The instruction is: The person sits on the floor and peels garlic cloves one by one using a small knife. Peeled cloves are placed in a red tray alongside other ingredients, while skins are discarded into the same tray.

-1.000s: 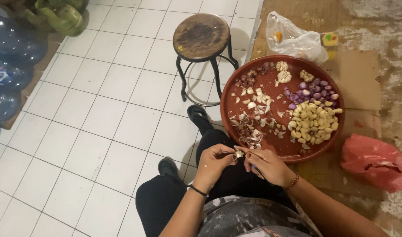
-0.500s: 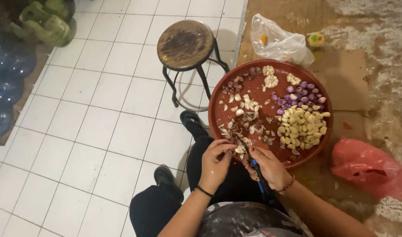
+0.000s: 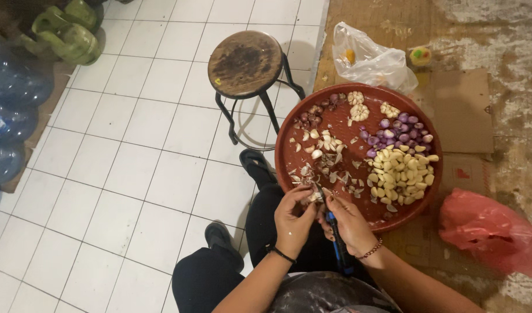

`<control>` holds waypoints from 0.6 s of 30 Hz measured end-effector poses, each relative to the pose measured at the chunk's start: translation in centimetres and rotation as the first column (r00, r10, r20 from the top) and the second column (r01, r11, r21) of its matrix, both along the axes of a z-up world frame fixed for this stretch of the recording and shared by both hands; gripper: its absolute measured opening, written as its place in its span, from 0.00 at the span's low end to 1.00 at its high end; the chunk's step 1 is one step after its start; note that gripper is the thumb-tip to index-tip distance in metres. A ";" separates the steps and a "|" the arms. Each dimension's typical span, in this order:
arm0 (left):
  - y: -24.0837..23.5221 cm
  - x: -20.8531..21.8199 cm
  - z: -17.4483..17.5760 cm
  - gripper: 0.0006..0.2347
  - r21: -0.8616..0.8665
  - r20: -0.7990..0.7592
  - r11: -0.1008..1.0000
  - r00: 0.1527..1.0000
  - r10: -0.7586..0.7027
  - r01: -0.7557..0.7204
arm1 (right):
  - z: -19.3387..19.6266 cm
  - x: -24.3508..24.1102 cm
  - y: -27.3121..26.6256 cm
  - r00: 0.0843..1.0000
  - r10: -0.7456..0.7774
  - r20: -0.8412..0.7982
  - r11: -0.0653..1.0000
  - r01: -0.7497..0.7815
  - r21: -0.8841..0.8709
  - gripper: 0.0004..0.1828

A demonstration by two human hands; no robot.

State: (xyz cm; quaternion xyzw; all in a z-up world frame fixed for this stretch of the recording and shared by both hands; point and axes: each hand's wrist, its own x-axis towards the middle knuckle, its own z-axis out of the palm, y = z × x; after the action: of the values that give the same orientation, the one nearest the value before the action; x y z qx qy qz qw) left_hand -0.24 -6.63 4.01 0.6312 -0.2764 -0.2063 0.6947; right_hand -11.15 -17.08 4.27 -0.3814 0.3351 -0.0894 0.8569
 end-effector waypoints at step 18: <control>0.6 0.3 -2.4 0.10 -0.106 -0.346 0.982 0.920 -0.183 0.155 | -1.8 -0.8 -1.8 0.991 -0.077 -0.108 0.997 0.075 -0.024 0.17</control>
State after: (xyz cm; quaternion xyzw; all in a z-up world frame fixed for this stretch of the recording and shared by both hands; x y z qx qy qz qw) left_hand 0.07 -6.00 1.57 0.5305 -0.2077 -0.3651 0.7363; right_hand -11.94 -18.91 2.50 -0.3810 0.3947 -0.1046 0.8295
